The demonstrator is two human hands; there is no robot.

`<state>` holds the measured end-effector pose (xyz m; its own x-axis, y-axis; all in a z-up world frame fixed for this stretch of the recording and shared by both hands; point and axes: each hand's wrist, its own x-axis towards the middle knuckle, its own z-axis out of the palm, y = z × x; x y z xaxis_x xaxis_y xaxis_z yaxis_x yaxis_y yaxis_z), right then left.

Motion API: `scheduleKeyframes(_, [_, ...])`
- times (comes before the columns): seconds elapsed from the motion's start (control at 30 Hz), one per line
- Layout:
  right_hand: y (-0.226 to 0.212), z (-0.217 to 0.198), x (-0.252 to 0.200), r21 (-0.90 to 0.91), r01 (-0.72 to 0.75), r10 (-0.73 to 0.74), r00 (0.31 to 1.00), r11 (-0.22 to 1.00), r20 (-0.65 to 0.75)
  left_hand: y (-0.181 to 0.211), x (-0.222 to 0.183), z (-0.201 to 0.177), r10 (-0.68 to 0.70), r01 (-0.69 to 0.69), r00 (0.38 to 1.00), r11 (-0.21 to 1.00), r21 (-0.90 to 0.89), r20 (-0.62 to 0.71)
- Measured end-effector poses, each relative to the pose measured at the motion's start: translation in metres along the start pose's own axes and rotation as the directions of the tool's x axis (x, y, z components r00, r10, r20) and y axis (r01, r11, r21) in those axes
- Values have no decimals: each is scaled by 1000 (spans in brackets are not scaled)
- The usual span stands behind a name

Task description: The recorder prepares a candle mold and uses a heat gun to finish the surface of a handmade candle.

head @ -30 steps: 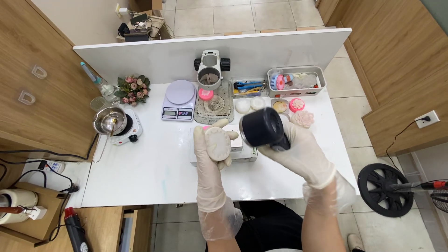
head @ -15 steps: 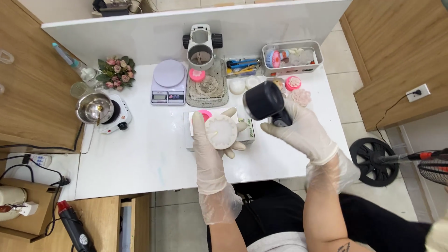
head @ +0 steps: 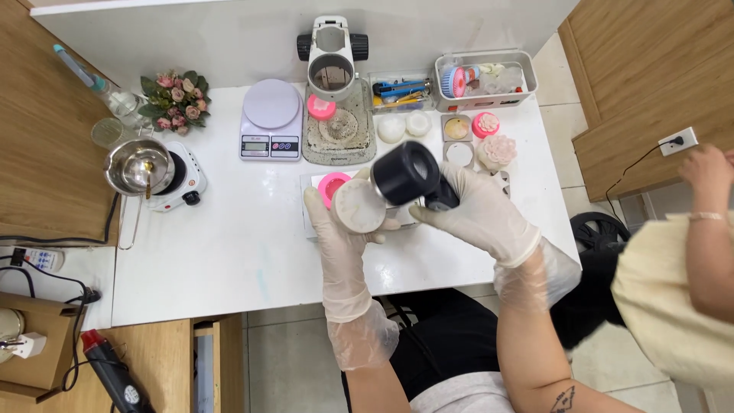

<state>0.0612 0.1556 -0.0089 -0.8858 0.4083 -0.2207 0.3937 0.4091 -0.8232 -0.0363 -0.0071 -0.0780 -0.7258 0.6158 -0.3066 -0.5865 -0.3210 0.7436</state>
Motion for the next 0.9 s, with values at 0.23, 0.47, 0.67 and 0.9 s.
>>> scheduleKeyframes(0.23, [3, 4, -3, 43, 8, -9, 1000, 999, 24, -2, -4, 4, 42, -40, 997, 999, 26, -65])
scheduleKeyframes(0.47, [-3, -2, -5, -62, -38, 28, 986, 997, -164, 12, -14, 19, 68, -65, 993, 997, 42, -91])
scheduleKeyframes(0.67, [-6, -8, -16, -60, -2, -8, 986, 998, -166, 14, -20, 27, 75, -73, 995, 997, 41, -69])
scheduleKeyframes(0.9, [-4, -6, -18, -54, 10, -18, 988, 999, -154, 16, -27, 32, 84, -79, 995, 993, 88, -53])
